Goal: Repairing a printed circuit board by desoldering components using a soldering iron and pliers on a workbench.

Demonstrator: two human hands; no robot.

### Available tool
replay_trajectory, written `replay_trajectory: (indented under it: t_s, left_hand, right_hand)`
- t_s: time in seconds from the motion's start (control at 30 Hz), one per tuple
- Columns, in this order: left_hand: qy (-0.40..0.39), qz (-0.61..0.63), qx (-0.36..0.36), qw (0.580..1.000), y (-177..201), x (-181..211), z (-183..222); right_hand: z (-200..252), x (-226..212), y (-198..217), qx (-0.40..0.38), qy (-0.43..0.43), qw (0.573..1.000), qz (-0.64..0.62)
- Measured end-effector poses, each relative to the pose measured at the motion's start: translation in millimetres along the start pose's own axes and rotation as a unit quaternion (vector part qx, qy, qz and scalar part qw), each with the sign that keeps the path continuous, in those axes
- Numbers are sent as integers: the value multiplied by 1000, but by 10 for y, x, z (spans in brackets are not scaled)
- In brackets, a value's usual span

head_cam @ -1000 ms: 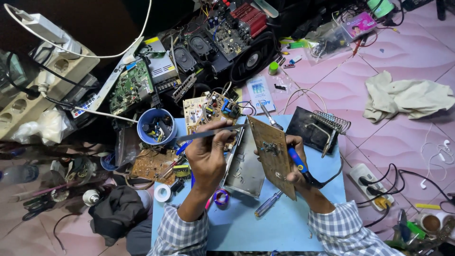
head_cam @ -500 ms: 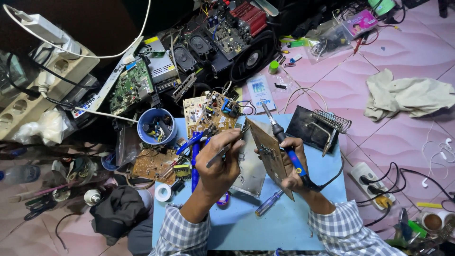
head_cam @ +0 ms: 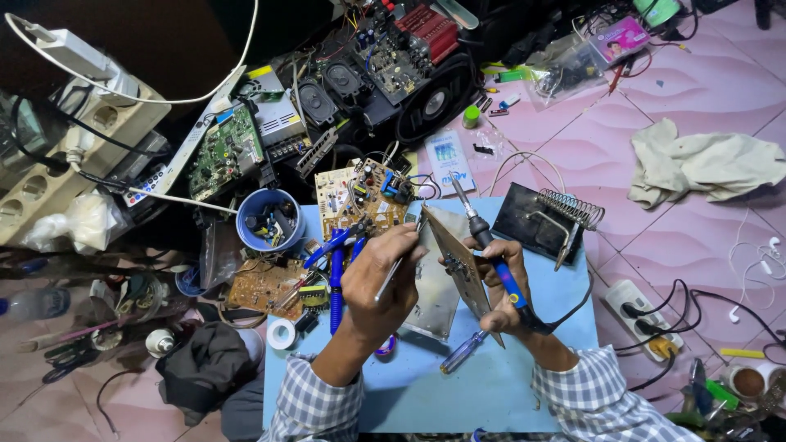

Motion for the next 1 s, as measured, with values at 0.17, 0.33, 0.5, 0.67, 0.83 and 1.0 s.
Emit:
replay_trajectory:
  t_s: [0.17,0.33,0.5,0.67,0.83,1.0]
  left_hand:
    - [-33,-61,-12,997,-5,4,61]
    - [112,7,2,994,110,-15,208]
    - [281,62,49,957,211,-106,617]
    - [389,103,81,912,204,-158,828]
    - [452,117,99,879,155,-268,924]
    - [508,162,140,834,186,-317,954]
  right_hand:
    - [18,26,59,-18,-3,997,77]
    - [50,108,124,-48,11,978,203]
    - [-4,157,-73,-56,65,946,314]
    - [10,168,-163,-59,78,924,370]
    - [34,278,-174,-50,85,900,425]
    - [96,388,-206,-68,74,883,458]
Point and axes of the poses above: each hand's wrist, its own z-axis away from the middle knuckle, its own y-axis out of the back of the hand, x = y × z, the point moved 1 cm from there along -z, towards the middle knuckle, and after that the axes turned 6 degrees about -x, right-handed, at the moved point
